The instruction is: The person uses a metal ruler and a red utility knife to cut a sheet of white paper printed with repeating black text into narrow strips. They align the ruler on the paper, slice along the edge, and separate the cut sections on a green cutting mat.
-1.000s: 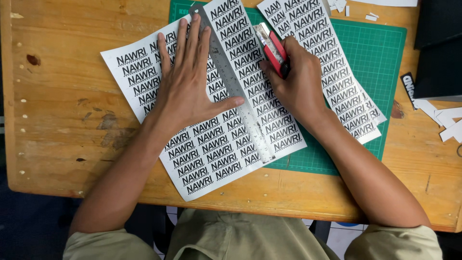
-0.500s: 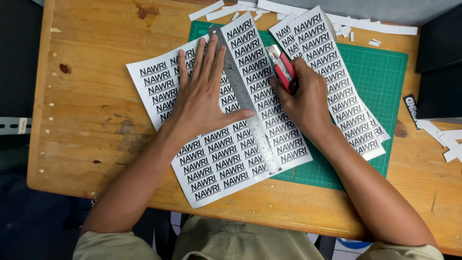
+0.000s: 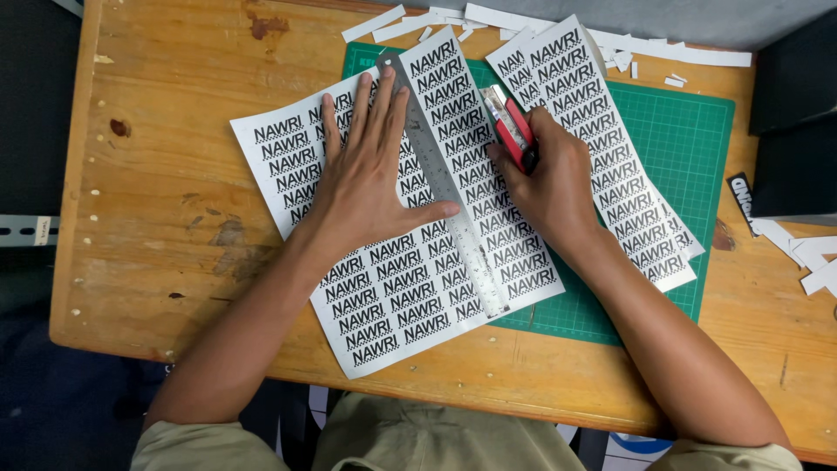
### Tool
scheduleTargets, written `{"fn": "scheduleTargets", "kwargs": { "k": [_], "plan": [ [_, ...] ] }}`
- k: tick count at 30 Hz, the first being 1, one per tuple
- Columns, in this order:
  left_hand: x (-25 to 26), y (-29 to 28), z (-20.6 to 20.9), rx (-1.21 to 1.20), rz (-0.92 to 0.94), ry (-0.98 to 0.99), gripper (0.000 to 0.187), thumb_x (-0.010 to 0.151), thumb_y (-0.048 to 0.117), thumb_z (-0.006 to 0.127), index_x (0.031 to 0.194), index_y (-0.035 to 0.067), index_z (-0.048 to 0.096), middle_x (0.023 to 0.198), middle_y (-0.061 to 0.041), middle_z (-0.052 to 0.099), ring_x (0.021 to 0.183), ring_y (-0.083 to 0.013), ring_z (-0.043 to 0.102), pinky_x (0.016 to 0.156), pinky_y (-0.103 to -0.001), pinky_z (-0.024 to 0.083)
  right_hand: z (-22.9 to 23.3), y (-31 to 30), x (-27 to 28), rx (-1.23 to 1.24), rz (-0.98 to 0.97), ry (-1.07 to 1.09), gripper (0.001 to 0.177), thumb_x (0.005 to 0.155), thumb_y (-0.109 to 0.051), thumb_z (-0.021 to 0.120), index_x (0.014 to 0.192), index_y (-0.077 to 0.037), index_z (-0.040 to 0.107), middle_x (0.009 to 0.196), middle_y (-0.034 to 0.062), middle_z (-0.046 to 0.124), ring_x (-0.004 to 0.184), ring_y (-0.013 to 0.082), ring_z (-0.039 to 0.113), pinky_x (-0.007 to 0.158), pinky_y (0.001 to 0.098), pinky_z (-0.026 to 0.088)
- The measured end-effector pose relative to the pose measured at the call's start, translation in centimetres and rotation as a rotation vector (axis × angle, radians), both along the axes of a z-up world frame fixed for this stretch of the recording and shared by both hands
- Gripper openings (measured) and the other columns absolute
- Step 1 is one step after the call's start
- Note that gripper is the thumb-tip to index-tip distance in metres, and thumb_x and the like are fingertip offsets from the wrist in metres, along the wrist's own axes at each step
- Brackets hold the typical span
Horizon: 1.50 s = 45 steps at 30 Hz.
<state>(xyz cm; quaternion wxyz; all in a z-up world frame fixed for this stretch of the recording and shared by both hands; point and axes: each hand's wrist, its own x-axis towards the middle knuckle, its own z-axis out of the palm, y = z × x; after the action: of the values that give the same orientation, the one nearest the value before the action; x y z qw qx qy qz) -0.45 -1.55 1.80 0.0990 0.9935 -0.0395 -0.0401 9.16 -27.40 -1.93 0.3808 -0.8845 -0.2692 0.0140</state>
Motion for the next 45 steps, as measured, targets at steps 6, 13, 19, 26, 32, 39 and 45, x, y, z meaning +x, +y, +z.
{"fn": "scheduleTargets", "kwargs": {
  "k": [6, 13, 19, 26, 32, 39, 45],
  "plan": [
    [0.0, 0.0, -0.1, 0.010, 0.003, 0.014, 0.155, 0.085, 0.114, 0.034, 0.185, -0.002, 0.006, 0.190, -0.022, -0.009, 0.177, -0.0387, -0.009, 0.139, -0.071, -0.008, 0.2, 0.0, -0.1, 0.027, 0.012, 0.003, 0.042, 0.110, -0.012, 0.091, 0.102, -0.007, 0.050, 0.081, 0.0077, 0.059, 0.068, 0.0198, 0.048, 0.058, 0.0380, 0.035],
    [0.1, 0.1, -0.1, 0.011, -0.007, 0.006, 0.155, 0.087, 0.113, 0.035, 0.185, -0.003, 0.007, 0.190, -0.023, -0.007, 0.177, -0.0401, -0.008, 0.139, -0.071, -0.007, 0.1, 0.0, 0.0, 0.008, 0.010, -0.010, 0.042, 0.112, -0.014, 0.091, 0.102, -0.008, 0.050, 0.080, 0.0073, 0.058, 0.067, 0.0201, 0.047, 0.058, 0.0387, 0.034],
    [0.0, 0.1, 0.0, -0.003, -0.014, -0.015, 0.152, 0.090, 0.111, 0.043, 0.184, -0.004, 0.009, 0.191, -0.024, -0.005, 0.178, -0.0403, -0.006, 0.140, -0.072, -0.004, -0.1, 0.0, 0.0, 0.014, 0.008, -0.032, 0.044, 0.110, -0.013, 0.093, 0.102, -0.007, 0.050, 0.079, 0.0079, 0.057, 0.067, 0.0207, 0.046, 0.060, 0.0401, 0.034],
    [0.1, 0.0, 0.0, -0.047, -0.039, 0.006, 0.153, 0.095, 0.106, 0.061, 0.183, -0.005, 0.004, 0.191, -0.024, -0.005, 0.179, -0.0387, -0.004, 0.146, -0.060, 0.003, 0.1, 0.0, -0.1, 0.021, 0.018, -0.025, 0.039, 0.110, -0.010, 0.092, 0.105, -0.006, 0.054, 0.084, 0.0081, 0.063, 0.068, 0.0199, 0.052, 0.058, 0.0364, 0.038],
    [0.4, 0.2, -0.6, -0.106, -0.052, 0.007, 0.156, 0.094, 0.102, 0.072, 0.182, -0.006, 0.002, 0.192, -0.023, -0.003, 0.181, -0.0355, 0.000, 0.150, -0.049, 0.006, 0.2, 0.1, 0.0, 0.024, 0.018, -0.020, 0.037, 0.111, -0.009, 0.092, 0.106, -0.005, 0.055, 0.085, 0.0091, 0.065, 0.069, 0.0204, 0.054, 0.057, 0.0366, 0.039],
    [0.6, 0.1, -0.6, -0.151, -0.044, -0.021, 0.153, 0.090, 0.097, 0.084, 0.183, -0.004, 0.016, 0.191, -0.023, 0.003, 0.179, -0.0375, 0.005, 0.149, -0.051, 0.009, 0.7, 0.2, -0.1, 0.035, 0.026, -0.009, 0.037, 0.112, -0.008, 0.091, 0.107, -0.006, 0.054, 0.085, 0.0088, 0.062, 0.068, 0.0200, 0.051, 0.057, 0.0370, 0.038],
    [0.2, -0.2, 0.0, -0.132, -0.039, -0.045, 0.154, 0.087, 0.109, 0.055, 0.180, -0.009, 0.022, 0.188, -0.029, 0.005, 0.177, -0.0403, 0.009, 0.146, -0.055, 0.016, 6.1, 0.4, -3.5, -0.120, 0.189, 0.151, 0.055, 0.099, -0.037, 0.100, 0.102, -0.011, 0.051, 0.079, 0.0074, 0.058, 0.068, 0.0211, 0.050, 0.061, 0.0417, 0.038]
  ]
}}
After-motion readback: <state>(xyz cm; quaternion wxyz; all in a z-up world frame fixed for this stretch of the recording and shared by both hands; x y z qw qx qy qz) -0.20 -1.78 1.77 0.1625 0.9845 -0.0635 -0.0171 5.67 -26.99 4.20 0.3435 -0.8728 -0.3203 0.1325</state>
